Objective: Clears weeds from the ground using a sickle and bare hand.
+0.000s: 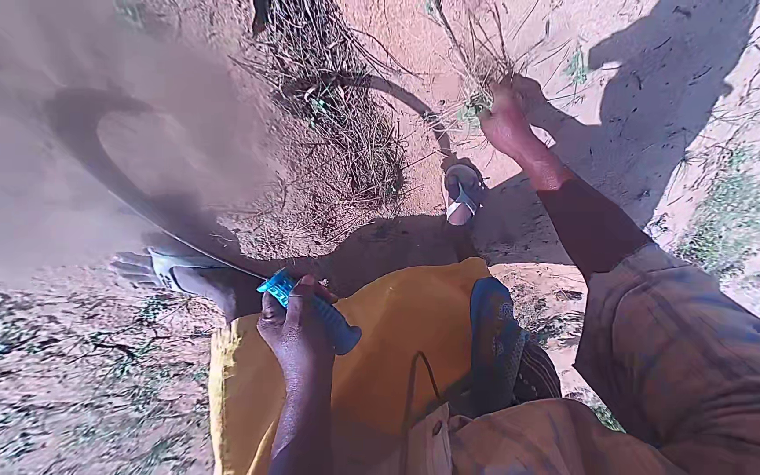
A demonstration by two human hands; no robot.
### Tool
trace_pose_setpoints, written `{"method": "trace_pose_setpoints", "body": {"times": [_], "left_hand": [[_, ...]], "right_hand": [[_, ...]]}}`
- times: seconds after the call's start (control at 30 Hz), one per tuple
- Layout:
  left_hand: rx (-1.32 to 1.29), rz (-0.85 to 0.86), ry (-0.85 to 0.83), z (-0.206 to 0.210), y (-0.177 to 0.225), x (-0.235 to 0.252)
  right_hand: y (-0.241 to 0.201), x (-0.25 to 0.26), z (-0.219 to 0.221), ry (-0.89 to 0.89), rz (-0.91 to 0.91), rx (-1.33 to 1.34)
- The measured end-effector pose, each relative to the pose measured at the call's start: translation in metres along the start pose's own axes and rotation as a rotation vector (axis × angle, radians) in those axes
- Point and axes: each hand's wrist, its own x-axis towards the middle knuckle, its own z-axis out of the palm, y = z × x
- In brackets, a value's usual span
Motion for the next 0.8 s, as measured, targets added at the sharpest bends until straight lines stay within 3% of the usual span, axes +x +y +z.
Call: {"method": "trace_pose_setpoints", "body": {"times": [0.07,0.1,0.17,0.23,0.33,0.47,0.57,0.7,0.8], "left_hand": [[0.006,0.004,-0.009,0.001,0.001,0.000],[0.005,0.008,-0.014,0.001,0.001,-0.002],[-0.005,0.023,-0.021,0.002,0.001,0.000],[-0.025,0.016,-0.028,0.000,-0.001,0.001],[-0.027,-0.009,-0.039,0.001,-0.001,-0.004],[-0.030,-0.053,-0.042,0.002,0.003,-0.007],[-0.057,-0.035,-0.054,0.001,0.004,-0.006],[-0.069,-0.043,-0.060,0.000,0.011,-0.006],[-0.056,-0.048,-0.066,0.002,0.014,-0.003]], "right_hand": [[-0.012,-0.013,-0.004,0.040,-0.036,-0.096],[-0.003,-0.009,-0.010,0.148,0.007,-0.121],[0.031,0.025,-0.028,0.379,0.179,-0.163],[0.072,0.058,-0.039,0.488,0.371,-0.254],[0.085,0.071,-0.049,0.295,0.495,-0.394],[0.065,0.076,-0.049,0.207,0.598,-0.202],[0.072,0.076,-0.049,0.244,0.566,-0.083],[0.088,0.057,-0.053,0.319,0.369,0.134],[0.025,0.012,-0.033,0.149,0.129,0.210]]}}
